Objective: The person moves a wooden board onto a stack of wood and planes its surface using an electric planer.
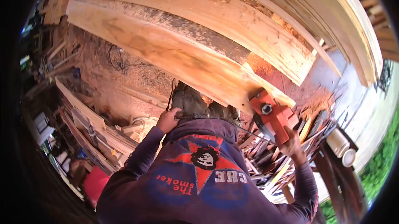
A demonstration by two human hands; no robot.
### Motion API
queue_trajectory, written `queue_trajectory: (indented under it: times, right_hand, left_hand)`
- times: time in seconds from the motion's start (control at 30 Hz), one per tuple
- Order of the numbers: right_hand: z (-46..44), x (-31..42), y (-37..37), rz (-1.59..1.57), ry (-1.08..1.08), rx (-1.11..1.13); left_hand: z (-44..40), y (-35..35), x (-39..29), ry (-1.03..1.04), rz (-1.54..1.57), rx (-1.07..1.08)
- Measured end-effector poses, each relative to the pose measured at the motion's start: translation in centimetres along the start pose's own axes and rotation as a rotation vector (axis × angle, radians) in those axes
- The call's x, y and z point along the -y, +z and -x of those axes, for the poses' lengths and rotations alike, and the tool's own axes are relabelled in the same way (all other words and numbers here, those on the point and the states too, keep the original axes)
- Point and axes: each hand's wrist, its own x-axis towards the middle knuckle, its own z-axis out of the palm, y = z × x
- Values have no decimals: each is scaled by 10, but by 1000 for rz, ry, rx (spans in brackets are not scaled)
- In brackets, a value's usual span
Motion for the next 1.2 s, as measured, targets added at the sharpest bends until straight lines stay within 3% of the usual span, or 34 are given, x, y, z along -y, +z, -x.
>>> queue_trajectory:
  times: [0.13, 0.23, 0.27, 0.33, 0.4, 0.6, 0.7, 0.83, 0.9, 0.93, 1.03, 1.07, 1.13, 1.2]
  right_hand:
    - [-59, 49, 16, 60, -178, 80]
    - [-122, 122, 40, -8, -230, 117]
    - [-142, 140, 51, -98, -148, 162]
    - [-188, 186, 76, -68, -300, 99]
    - [-232, 233, 95, -30, -335, 165]
    - [-345, 339, 158, -94, -386, 85]
    - [-404, 399, 184, -40, -460, 60]
    - [-489, 464, 224, 76, -768, -7]
    - [-508, 494, 229, 113, -720, 28]
    - [-508, 502, 229, 163, -641, 55]
    - [-492, 473, 232, -51, -713, -42]
    - [-477, 456, 223, 21, -750, -14]
    - [-440, 379, 210, 133, -794, -6]
    - [-360, 332, 168, 47, -624, 58]
  left_hand:
    - [16, 23, 64, -46, 117, -118]
    - [36, 33, 99, -308, 215, -163]
    - [40, 39, 110, -317, 243, -177]
    - [43, 54, 133, -471, 280, -198]
    - [46, 57, 142, -495, 381, -218]
    - [23, 43, 166, -451, 409, -186]
    - [19, 13, 184, -533, 446, -196]
    - [15, -8, 220, -508, 382, -348]
    - [20, -15, 236, -596, 423, -410]
    - [27, -12, 249, -642, 350, -456]
    - [62, 14, 277, -794, 411, -635]
    - [71, 31, 286, -839, 449, -711]
    - [87, 60, 284, -855, 457, -789]
    - [92, 85, 261, -840, 475, -788]
